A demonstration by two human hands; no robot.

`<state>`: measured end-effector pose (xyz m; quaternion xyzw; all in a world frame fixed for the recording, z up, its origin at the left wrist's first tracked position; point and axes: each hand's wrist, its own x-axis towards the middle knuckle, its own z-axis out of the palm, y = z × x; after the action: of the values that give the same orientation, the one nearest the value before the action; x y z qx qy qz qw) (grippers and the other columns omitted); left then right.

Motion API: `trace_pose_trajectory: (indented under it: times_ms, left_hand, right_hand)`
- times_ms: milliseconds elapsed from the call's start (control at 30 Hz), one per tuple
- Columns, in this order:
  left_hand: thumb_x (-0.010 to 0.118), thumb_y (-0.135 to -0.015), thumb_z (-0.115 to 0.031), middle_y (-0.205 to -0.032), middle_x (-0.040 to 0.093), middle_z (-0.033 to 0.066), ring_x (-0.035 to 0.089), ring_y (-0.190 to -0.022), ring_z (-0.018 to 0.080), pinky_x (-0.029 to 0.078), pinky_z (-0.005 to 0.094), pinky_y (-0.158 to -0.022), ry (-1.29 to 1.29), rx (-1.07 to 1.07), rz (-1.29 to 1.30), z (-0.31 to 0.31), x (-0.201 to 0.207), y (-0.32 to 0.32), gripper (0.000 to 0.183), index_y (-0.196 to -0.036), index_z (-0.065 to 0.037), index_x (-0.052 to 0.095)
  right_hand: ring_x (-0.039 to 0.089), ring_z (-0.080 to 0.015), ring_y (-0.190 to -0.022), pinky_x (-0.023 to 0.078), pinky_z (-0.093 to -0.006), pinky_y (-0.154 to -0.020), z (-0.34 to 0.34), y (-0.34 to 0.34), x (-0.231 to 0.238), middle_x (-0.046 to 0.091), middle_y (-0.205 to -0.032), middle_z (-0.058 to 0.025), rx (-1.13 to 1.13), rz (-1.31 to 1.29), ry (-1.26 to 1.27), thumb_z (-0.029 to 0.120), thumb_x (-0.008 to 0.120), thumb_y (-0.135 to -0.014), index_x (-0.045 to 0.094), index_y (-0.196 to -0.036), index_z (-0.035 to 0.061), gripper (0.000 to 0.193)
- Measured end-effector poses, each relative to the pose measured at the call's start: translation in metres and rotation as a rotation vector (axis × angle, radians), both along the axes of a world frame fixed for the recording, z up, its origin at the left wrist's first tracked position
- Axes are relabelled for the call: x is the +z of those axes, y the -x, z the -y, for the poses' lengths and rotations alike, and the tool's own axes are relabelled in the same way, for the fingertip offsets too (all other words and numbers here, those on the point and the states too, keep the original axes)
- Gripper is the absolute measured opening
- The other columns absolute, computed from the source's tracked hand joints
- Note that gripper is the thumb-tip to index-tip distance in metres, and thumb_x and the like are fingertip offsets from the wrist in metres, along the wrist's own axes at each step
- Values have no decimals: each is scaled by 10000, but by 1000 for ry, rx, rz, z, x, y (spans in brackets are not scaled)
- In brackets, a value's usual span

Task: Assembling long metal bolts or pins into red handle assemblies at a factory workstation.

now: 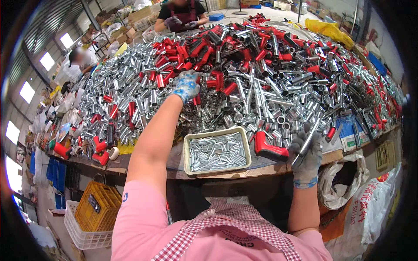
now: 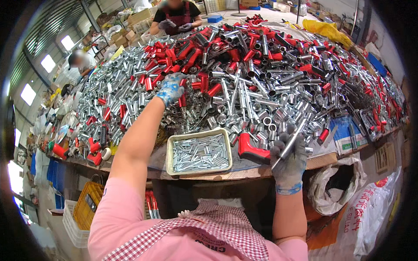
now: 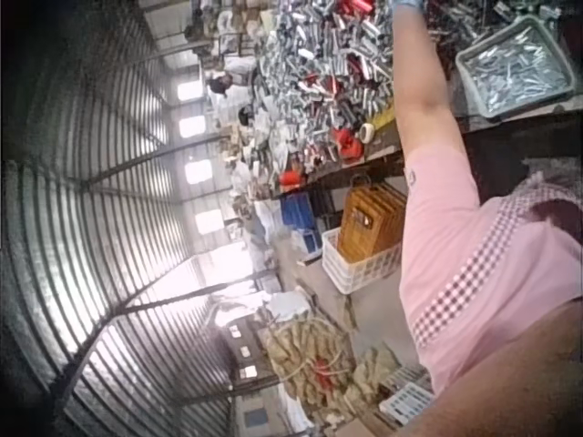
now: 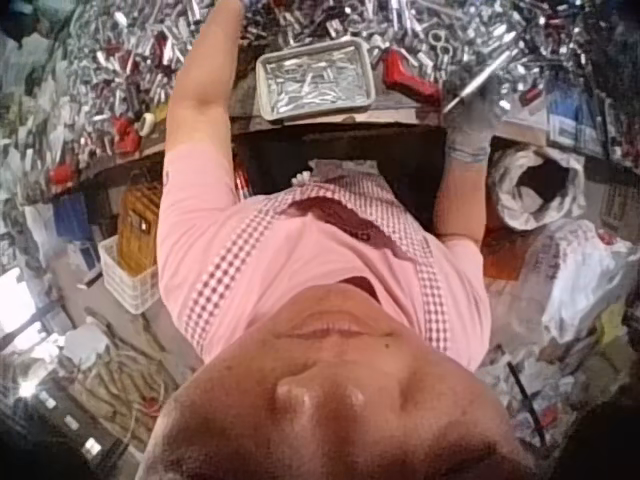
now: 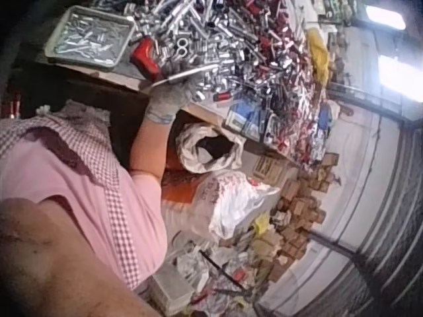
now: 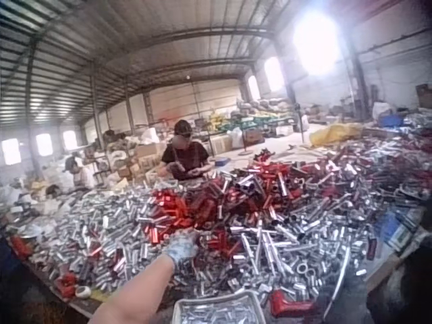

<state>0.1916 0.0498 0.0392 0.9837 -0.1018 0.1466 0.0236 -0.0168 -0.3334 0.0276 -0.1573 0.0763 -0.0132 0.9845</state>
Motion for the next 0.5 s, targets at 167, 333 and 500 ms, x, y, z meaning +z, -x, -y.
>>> trace_pose_trajectory:
  times_ms: [167,333,500]
  left_hand:
    - [663,-780,-356,-1228,601,101,482,-1212,316,360,433,-1058,-186,60,-58,-5,7,-8,341,-1049,-153,716]
    - [747,-774,-370,-810,699,149,678,-784,265,518,345,-759,294,-3,-48,-18,52,41,384,-925,-19,708]
    - [726,-823,-320,-743,650,142,651,-675,234,519,355,-617,968,264,-224,-48,29,82,407,-1058,-3,627]
  right_hand:
    - [486,-101,-535,402,-261,-452,-40,54,-3,590,-786,-27,583,-192,370,322,594,-920,539,-1184,70,370]
    - [505,-79,-679,427,-217,-593,-40,75,11,578,-943,-4,622,107,917,152,563,-880,464,-1356,31,501]
    - [637,-171,-858,501,-304,-739,-48,72,17,661,-1025,-98,459,358,1433,151,651,-828,533,-1302,14,507]
